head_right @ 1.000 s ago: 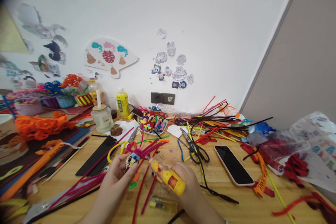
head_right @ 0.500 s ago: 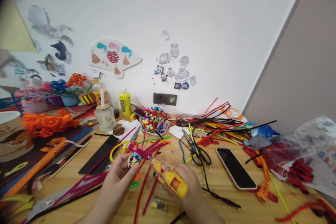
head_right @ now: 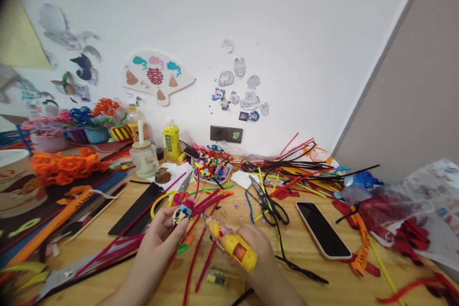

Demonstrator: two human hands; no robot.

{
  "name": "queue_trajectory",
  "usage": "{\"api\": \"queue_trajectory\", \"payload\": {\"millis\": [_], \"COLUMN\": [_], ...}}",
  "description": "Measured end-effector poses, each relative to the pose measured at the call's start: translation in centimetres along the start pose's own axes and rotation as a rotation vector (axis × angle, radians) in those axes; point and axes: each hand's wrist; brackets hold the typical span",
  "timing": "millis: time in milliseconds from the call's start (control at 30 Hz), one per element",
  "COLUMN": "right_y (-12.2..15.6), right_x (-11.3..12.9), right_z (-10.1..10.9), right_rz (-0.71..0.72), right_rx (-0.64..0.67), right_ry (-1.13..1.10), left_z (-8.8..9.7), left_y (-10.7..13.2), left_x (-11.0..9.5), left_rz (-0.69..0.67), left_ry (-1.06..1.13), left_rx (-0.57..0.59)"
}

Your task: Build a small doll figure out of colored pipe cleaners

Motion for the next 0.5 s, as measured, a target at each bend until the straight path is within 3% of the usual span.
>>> {"api": "queue_trajectory", "payload": {"millis": [233,500], "right_y": [0.3,-0.4], "right_x": [-0.8,1.6], "right_z": [-0.4,0.6], "right_rz": [-0.002,0.026], "right_rx": [-0.012,-0.055], "right_ry": [0.009,0.053], "left_z": [0.1,0.2], "left_y": [-0.1,0.1], "left_x": [0.1,0.1], "left_rz": [-0.005,0.004], "left_ry": [0.008,-0.005], "left_rx": [-0.004,0.015]}}
Point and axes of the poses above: each hand's wrist, its own y-axis away from the middle knuckle, its own z-axis out of the back of the hand, x = y × z, and after that the axes turned 5 degrees about -x, right-handed
